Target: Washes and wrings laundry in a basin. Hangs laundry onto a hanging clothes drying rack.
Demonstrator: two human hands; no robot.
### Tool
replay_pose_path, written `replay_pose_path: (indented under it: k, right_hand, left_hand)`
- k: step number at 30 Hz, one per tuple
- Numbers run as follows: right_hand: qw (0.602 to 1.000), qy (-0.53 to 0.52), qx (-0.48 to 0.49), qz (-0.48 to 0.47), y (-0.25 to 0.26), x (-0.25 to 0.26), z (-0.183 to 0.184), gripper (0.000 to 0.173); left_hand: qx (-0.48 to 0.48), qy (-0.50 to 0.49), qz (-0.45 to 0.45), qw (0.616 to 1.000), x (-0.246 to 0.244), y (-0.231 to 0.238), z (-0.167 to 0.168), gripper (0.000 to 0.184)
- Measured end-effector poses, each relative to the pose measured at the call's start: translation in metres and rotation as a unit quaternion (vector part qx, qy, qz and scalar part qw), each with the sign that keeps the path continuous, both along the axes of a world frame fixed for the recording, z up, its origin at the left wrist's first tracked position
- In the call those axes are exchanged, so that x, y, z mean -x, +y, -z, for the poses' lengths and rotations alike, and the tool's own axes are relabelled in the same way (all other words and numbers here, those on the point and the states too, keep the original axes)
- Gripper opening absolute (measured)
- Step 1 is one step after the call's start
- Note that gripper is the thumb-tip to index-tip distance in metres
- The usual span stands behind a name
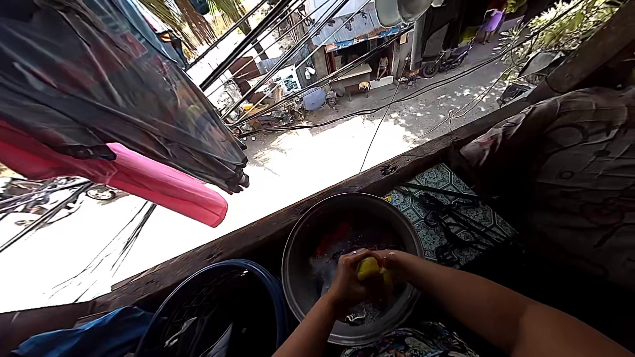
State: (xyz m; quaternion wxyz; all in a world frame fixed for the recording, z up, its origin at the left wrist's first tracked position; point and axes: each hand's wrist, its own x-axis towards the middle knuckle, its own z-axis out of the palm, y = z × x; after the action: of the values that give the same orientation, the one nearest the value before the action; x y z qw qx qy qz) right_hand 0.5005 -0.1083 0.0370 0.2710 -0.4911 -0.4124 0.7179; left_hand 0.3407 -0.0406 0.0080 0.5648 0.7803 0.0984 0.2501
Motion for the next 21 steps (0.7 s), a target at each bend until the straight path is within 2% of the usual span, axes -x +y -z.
replay_pose_path:
  k: [2,4,6,7,9,11,13,15,17,19,21]
  right_hand:
    - [0.990,0.117,0.070,0.029,0.003,0.000,0.025,0.036]
    - [0.965,0.219,0.130,0.055,0.004,0.001,0.036,0.053]
    - [0.940,0.301,0.106,0.119,0.001,0.006,0.046,0.054]
    - [0.922,0.346,0.083,0.153,0.000,0.010,0.050,0.053]
    - [0.870,0.430,0.059,0.233,0.003,0.020,0.055,0.063]
    - [0.811,0.500,0.036,0.302,0.010,0.029,0.058,0.069]
    - [0.773,0.531,0.040,0.344,0.013,0.033,0.055,0.083]
    - [0.763,0.516,0.090,0.379,0.013,0.033,0.045,0.086]
    - [0.770,0.490,0.127,0.389,0.015,0.032,0.041,0.075]
    - [0.789,0.486,0.133,0.351,0.017,0.028,0.045,0.064]
    - [0.816,0.484,0.121,0.293,0.019,0.023,0.046,0.049]
  left_hand:
    - [0.160,-0.043,-0.129,0.978,-0.002,0.001,-0.001,0.019]
    - [0.308,-0.097,-0.236,0.917,-0.007,0.002,-0.005,0.018]
    - [0.420,-0.136,-0.302,0.845,-0.011,0.003,-0.012,0.018]
    - [0.466,-0.152,-0.334,0.805,-0.015,0.003,-0.018,0.019]
    - [0.518,-0.172,-0.396,0.738,-0.024,0.005,-0.030,0.024]
    - [0.517,-0.194,-0.449,0.703,-0.027,0.011,-0.028,0.022]
    - [0.457,-0.193,-0.503,0.708,-0.027,0.017,-0.021,0.027]
    - [0.356,-0.185,-0.515,0.758,-0.022,0.019,-0.012,0.040]
    - [0.244,-0.162,-0.469,0.833,-0.017,0.014,-0.011,0.044]
    - [0.127,-0.135,-0.393,0.901,-0.012,0.006,-0.016,0.041]
    - [0.005,-0.084,-0.335,0.938,-0.008,0.000,-0.021,0.035]
